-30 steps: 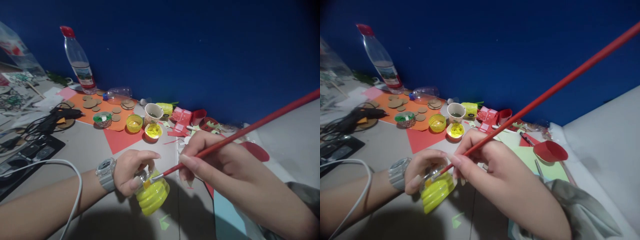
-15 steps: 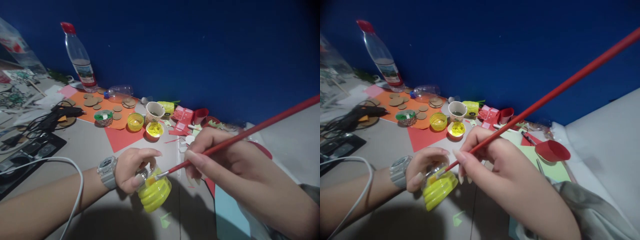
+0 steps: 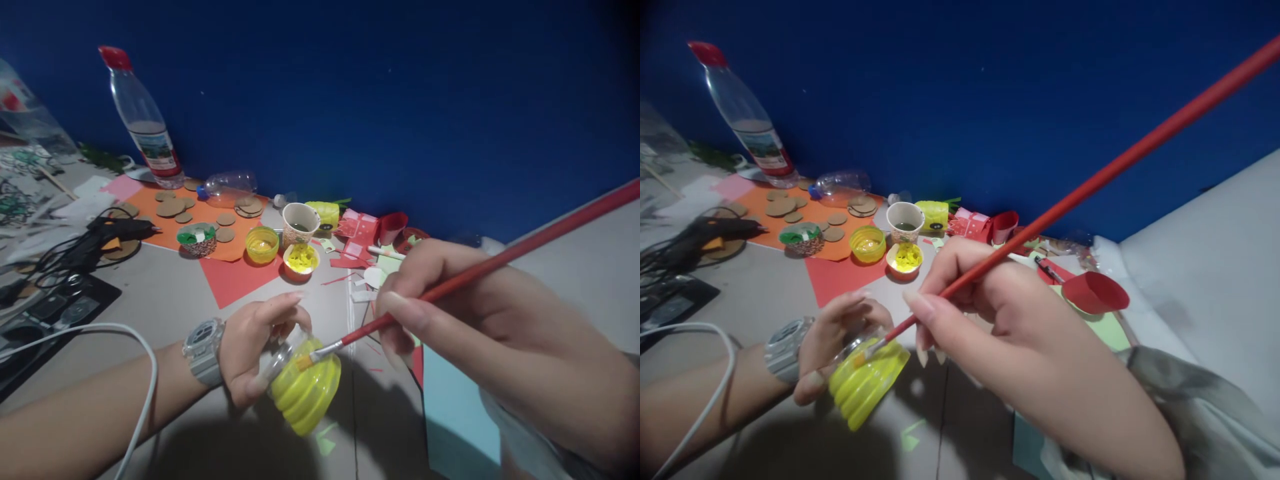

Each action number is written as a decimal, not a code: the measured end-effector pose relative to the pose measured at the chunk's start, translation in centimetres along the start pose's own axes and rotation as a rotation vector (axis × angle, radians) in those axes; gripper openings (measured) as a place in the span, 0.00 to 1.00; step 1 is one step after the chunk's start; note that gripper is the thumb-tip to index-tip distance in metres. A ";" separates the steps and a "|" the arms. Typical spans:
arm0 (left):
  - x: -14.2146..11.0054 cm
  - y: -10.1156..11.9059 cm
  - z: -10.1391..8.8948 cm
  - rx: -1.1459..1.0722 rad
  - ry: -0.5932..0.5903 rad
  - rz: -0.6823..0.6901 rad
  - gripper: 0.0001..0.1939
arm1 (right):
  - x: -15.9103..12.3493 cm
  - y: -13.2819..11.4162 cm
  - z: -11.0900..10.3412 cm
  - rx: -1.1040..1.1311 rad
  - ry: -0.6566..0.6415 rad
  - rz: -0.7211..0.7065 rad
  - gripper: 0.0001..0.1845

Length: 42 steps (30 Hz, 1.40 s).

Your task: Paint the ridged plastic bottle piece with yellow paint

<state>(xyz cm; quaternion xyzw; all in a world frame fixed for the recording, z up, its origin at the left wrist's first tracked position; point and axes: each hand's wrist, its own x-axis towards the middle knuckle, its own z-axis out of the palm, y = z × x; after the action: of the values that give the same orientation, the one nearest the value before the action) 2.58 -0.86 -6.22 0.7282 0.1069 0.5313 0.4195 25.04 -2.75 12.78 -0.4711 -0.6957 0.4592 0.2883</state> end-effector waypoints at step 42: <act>1.0 0.8 0.4 0.012 0.040 0.080 0.40 | 0.2 0.0 -0.7 -0.082 0.067 -0.021 0.06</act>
<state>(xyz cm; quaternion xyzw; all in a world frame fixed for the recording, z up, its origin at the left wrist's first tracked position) 3.07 -0.93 -4.98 0.7237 0.0893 0.5615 0.3912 25.53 -2.34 13.03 -0.4903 -0.7088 0.4115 0.2966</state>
